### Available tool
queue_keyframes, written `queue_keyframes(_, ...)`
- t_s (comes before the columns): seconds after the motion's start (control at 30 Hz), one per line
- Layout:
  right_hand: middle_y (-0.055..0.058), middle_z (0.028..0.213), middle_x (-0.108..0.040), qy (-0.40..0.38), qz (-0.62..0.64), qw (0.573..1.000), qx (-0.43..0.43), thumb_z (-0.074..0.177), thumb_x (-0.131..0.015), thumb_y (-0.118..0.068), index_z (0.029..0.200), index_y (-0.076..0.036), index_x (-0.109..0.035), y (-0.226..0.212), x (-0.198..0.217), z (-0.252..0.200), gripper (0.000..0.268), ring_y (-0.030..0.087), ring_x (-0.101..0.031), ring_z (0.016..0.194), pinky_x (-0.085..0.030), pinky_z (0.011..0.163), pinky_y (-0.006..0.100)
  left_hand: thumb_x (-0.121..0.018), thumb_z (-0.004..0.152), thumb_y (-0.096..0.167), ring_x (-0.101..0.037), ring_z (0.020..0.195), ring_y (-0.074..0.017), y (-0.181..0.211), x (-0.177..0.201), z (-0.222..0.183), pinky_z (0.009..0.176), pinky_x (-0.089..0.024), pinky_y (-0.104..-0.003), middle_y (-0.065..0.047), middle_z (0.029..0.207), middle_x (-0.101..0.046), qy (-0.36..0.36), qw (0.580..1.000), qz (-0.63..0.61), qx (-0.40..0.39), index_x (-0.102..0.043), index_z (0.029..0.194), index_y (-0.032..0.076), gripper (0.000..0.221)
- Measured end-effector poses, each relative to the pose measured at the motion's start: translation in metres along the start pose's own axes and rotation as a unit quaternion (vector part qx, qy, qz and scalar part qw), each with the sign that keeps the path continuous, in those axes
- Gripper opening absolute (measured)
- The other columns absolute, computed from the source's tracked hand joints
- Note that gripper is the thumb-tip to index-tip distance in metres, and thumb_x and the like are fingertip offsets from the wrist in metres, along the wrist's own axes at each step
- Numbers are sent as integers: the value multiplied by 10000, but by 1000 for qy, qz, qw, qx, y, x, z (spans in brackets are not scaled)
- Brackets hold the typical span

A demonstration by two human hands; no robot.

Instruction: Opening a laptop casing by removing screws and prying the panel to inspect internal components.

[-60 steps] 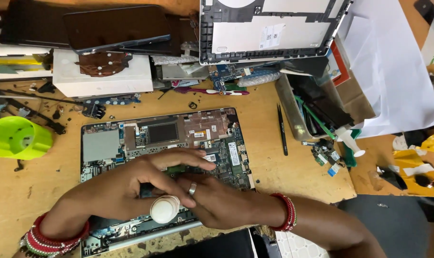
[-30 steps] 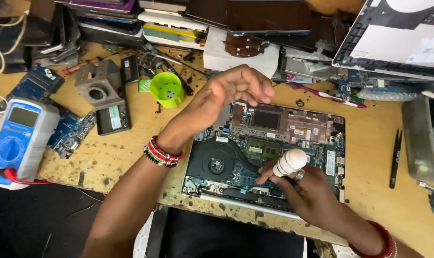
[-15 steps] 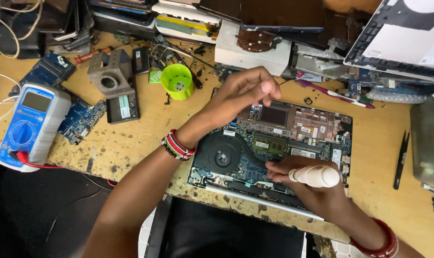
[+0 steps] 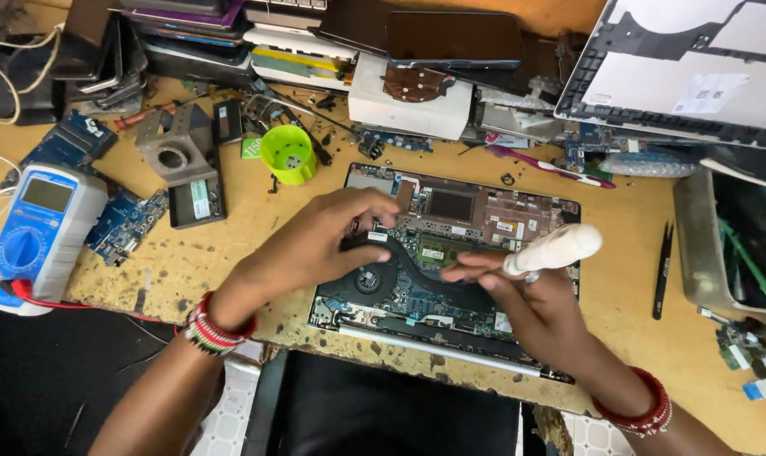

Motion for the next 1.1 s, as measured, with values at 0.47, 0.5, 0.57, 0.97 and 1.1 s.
queue_keyframes(0.47, 226, 873, -768, 87, -15, 996, -3, 997, -490, 31, 1196, 108, -638, 4, 21, 1, 259, 268, -746, 797, -641, 774, 408, -858, 737, 18, -574, 1270, -364, -4, 10, -71, 1081, -473, -535, -165, 1273, -664, -38, 988, 99, 116, -473, 1487, 21, 843)
queue_keyframes(0.5, 226, 873, -768, 88, -16, 996, -2, 997, -490, 31, 1196, 108, -638, 4, 21, 1, 259, 268, -746, 797, -641, 774, 408, -858, 737, 18, -574, 1270, -364, -3, 11, -70, 1081, -473, -535, -165, 1273, -664, -39, 988, 99, 114, -473, 1487, 21, 843)
queue_keyframes(0.57, 230, 854, -761, 91, -7, 996, 0, 986, -490, 50, 1215, 101, -643, 5, 21, 2, 281, 283, -752, 789, -649, 746, 405, -852, 728, 5, -555, 1257, -382, -1, 9, -67, 1061, -479, -560, -176, 1278, -636, -60, 986, 106, 115, -466, 1479, 3, 844)
queue_keyframes(0.97, 221, 826, -751, 95, -11, 995, 0, 1000, -491, 43, 1211, 105, -643, 10, 27, 1, 267, 260, -727, 771, -641, 732, 378, -882, 688, 45, -513, 1190, -374, -6, 5, -55, 1042, -447, -516, -183, 1236, -577, -152, 968, 133, 151, -432, 1491, 21, 920)
queue_keyframes(1.1, 215, 816, -750, 96, -15, 995, 0, 997, -492, 50, 1218, 106, -648, 0, 23, 3, 276, 254, -728, 767, -642, 729, 368, -862, 704, 14, -521, 1206, -361, -8, 4, -56, 1057, -454, -500, -176, 1259, -574, -150, 966, 106, 181, -430, 1497, 33, 902)
Point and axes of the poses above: each hand's wrist, its own z-axis towards the middle knuckle, its own x-axis out of the back of the hand, y = z × x, the point moved 7 cm from there along z, towards the middle knuckle
